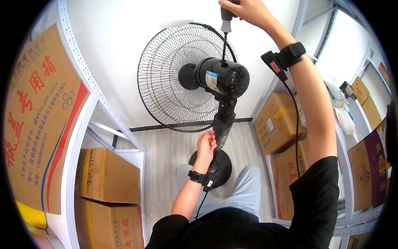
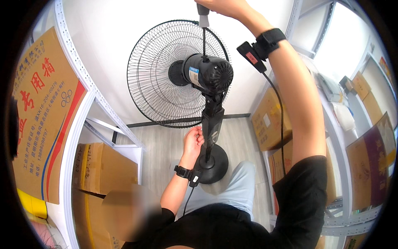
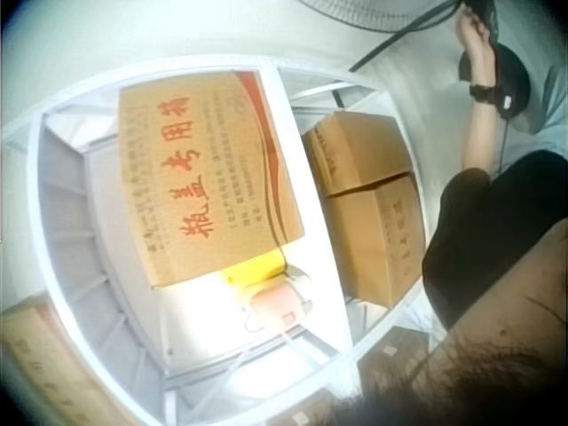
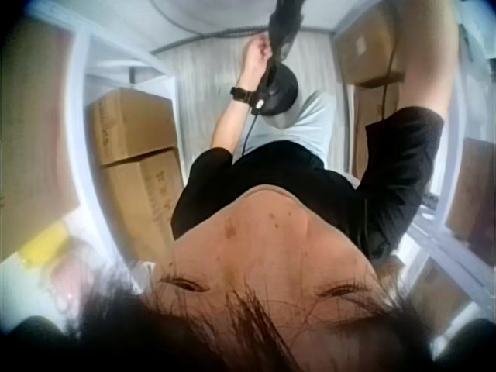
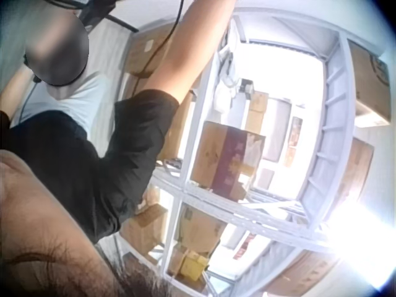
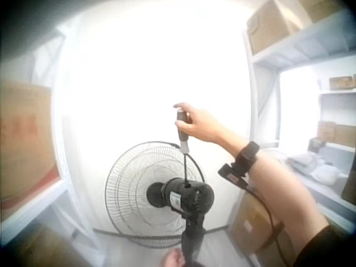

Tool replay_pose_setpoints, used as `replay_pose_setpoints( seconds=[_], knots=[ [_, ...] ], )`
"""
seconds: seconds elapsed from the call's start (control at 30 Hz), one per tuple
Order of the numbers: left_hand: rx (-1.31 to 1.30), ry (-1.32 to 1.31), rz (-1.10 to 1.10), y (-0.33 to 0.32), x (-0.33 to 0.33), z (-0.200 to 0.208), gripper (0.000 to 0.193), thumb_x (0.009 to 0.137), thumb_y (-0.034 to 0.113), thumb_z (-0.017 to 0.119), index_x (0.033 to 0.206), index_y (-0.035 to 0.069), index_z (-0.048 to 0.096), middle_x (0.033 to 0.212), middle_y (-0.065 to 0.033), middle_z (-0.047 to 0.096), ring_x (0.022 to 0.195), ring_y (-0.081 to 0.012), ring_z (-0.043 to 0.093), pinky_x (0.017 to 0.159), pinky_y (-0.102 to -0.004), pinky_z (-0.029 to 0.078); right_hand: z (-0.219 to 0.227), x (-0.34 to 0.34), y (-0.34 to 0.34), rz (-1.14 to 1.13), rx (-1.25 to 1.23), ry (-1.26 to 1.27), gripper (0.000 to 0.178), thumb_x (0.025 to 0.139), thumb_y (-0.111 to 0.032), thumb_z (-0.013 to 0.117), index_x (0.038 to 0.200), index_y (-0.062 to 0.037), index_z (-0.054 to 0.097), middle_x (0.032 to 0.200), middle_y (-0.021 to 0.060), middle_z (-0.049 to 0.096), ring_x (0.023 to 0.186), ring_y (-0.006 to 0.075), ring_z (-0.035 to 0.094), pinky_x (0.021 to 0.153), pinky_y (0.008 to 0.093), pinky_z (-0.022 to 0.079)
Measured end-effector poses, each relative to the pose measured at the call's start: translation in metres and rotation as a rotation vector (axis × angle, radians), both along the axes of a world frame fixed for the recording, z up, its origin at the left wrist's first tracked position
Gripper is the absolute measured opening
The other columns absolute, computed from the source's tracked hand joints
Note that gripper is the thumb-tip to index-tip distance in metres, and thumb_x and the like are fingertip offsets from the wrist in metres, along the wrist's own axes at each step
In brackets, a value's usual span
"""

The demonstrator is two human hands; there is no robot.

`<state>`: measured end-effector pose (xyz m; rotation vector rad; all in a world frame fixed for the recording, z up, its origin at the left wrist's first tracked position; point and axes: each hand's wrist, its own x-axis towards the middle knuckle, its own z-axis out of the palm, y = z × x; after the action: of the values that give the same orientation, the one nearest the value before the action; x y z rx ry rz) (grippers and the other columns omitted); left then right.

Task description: The person sits on the floor and uses a screwdriver to tighten screws on the stand of a black pedestal fan. They repeatedly adjust the fan's position and continue screwing into the stand throughout the clip.

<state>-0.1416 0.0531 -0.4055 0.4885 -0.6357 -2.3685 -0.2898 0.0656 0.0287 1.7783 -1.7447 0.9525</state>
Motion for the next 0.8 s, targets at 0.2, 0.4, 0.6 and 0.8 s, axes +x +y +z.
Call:
replay_pose_setpoints(
  seconds=[0.2, 0.4, 0.6, 0.8],
  knots=[
    [-0.011, -0.017, -0.006, 0.0, -0.003, 0.004, 0.019, 0.083, 0.003, 0.043, 0.097, -0.001, 0.055, 0.074, -0.0037, 0.051, 0.051, -0.0087, 0.04, 0.044, -0.0225, 0.03, -0.006, -0.008, -0.026, -0.026, 0.09, 0.047, 0.043, 0.088, -0.029, 0.056, 0.121, -0.0034, 0.046, 0.077, 0.0174, 0.067, 0.072, 0.0311, 0.066, 0.067, 0.0382, 0.052],
    [-0.028, -0.015, -0.004, 0.0, -0.002, 0.003, 0.019, 0.084, 0.003, 0.042, 0.098, 0.0, 0.055, 0.073, -0.0032, 0.049, 0.051, -0.0085, 0.04, 0.044, -0.0225, 0.03, -0.008, -0.007, -0.025, -0.029, 0.138, -0.035, 0.048, 0.085, -0.033, 0.06, 0.123, -0.0054, 0.048, 0.081, 0.0182, 0.067, 0.077, 0.0302, 0.067, 0.07, 0.0379, 0.052],
    [-0.013, -0.009, -0.015, 0.003, -0.002, 0.005, 0.019, 0.084, 0.003, 0.042, 0.098, -0.001, 0.055, 0.073, -0.0033, 0.049, 0.051, -0.0087, 0.04, 0.044, -0.0225, 0.029, -0.012, -0.007, -0.031, -0.049, 0.138, 0.032, 0.057, 0.081, -0.035, 0.067, 0.126, -0.0066, 0.047, 0.085, 0.0185, 0.068, 0.081, 0.0298, 0.067, 0.073, 0.0385, 0.053],
    [-0.032, -0.017, -0.008, 0.0, 0.005, 0.003, 0.019, 0.084, 0.003, 0.044, 0.099, -0.002, 0.053, 0.073, -0.0038, 0.049, 0.052, -0.0089, 0.039, 0.044, -0.0225, 0.029, -0.001, -0.009, -0.034, 0.018, -0.021, -0.111, 0.055, 0.084, -0.027, 0.062, 0.131, -0.0043, 0.042, 0.089, 0.019, 0.067, 0.078, 0.0283, 0.067, 0.071, 0.037, 0.054]
  ],
)
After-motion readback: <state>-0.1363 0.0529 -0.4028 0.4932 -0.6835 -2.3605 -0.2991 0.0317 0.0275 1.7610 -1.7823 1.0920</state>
